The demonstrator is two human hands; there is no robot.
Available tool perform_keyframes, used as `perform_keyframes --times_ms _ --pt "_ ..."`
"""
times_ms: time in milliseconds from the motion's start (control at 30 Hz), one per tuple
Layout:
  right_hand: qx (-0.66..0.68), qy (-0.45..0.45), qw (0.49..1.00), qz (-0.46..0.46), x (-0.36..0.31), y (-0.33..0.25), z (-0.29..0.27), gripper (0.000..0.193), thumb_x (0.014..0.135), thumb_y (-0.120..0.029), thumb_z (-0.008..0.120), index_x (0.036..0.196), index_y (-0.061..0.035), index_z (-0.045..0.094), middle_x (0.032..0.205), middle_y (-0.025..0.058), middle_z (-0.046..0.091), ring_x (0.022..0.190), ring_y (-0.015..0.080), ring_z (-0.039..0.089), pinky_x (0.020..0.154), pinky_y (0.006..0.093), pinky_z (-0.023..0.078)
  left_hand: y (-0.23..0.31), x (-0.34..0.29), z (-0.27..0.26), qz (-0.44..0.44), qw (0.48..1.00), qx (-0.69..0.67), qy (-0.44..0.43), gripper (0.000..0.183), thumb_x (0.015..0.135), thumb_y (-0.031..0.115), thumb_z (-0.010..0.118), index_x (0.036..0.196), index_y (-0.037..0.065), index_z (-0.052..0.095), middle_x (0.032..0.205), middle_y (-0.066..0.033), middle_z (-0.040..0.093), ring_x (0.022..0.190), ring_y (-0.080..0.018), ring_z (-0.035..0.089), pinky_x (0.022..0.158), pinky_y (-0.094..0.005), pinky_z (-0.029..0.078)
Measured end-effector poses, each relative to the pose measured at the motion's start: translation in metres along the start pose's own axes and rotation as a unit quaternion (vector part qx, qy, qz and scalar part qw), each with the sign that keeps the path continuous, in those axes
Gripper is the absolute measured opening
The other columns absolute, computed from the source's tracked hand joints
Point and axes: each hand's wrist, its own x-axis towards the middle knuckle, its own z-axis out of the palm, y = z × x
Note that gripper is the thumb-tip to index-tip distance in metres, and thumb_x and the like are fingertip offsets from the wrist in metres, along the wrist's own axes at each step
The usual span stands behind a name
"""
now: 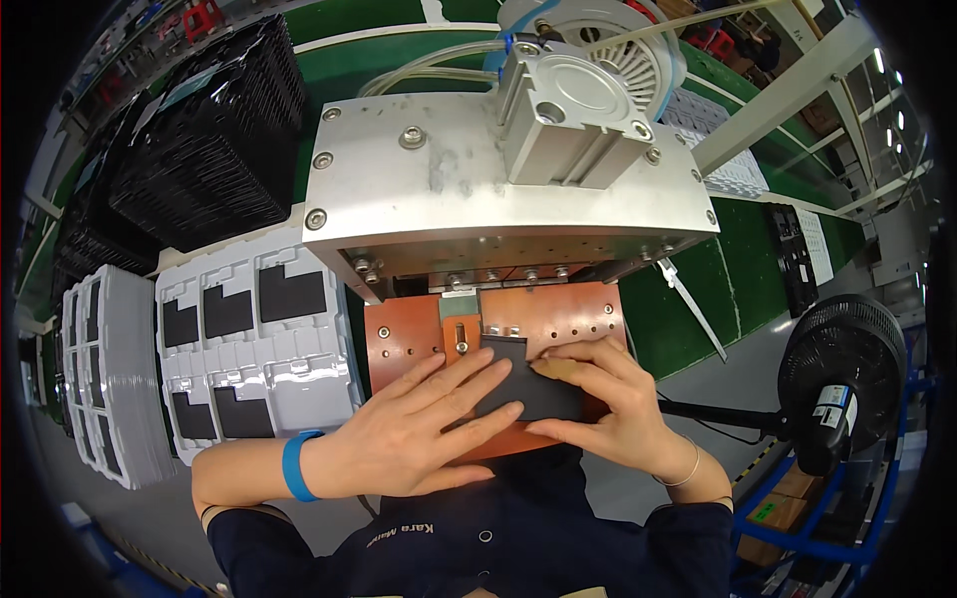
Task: The person repeatedly picks up small black rectangular components from a white tray and places them into a press machine. They operate the press to process each component and then return the finished pieces to the tray.
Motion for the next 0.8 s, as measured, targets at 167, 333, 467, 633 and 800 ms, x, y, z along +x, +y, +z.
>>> perform_keyframes --times_ms 167,333,467,633,800 --pt "-0.051 -0.028 0.998 -0.030 0.000 0.013 -0.014 0.050 0.065 -0.023 0.086 0.109 -0.0062 0.070 0.109 0.0066 0.066 0.096 0.0244 0.060 0.085 0.0351 0.047 -0.001 -0.001 -0.002 0.000 0.999 -0.012 -0.033 0.063 0.085 0.052 0.067 0.136 0.016 0.057 0.148 -0.0190 0.042 0.137 -0.0355 0.042 0.106 -0.0539 0.036" --pt "-0.079 -0.039 0.992 -0.093 0.014 0.010 -0.004 0.040 0.070 -0.020 0.082 0.106 -0.0056 0.070 0.108 0.0069 0.066 0.097 0.0252 0.059 0.084 0.0351 0.046 0.004 0.010 -0.005 0.005 0.998 0.009 -0.057 0.074 0.085 0.055 0.063 0.140 0.008 0.048 0.149 -0.0181 0.040 0.139 -0.0315 0.039 0.107 -0.0532 0.034" --pt "-0.064 0.001 0.992 -0.110 0.031 0.018 -0.003 0.027 0.077 -0.011 0.074 0.102 -0.0046 0.069 0.104 0.0060 0.064 0.092 0.0249 0.058 0.080 0.0352 0.046 0.005 0.008 -0.003 -0.001 0.998 0.029 -0.064 0.075 0.086 0.057 0.061 0.138 0.004 0.049 0.147 -0.0182 0.043 0.138 -0.0296 0.040 0.108 -0.0536 0.032" --pt "-0.129 -0.002 0.982 -0.137 0.036 0.018 0.017 0.030 0.076 -0.006 0.065 0.105 -0.0017 0.067 0.104 0.0078 0.063 0.093 0.0239 0.058 0.079 0.0362 0.046 0.003 0.007 0.001 0.006 0.997 0.050 -0.054 0.070 0.086 0.061 0.060 0.133 0.009 0.056 0.144 -0.0139 0.049 0.132 -0.0274 0.048 0.103 -0.0540 0.036" --pt "-0.215 -0.007 0.964 -0.159 0.036 0.011 0.019 0.033 0.075 -0.012 0.061 0.107 -0.0021 0.066 0.107 0.0085 0.062 0.100 0.0248 0.058 0.083 0.0363 0.046 0.003 0.005 0.003 0.011 0.996 0.073 -0.050 0.068 0.087 0.062 0.058 0.132 0.011 0.057 0.142 -0.0129 0.051 0.131 -0.0260 0.049 0.105 -0.0526 0.035"
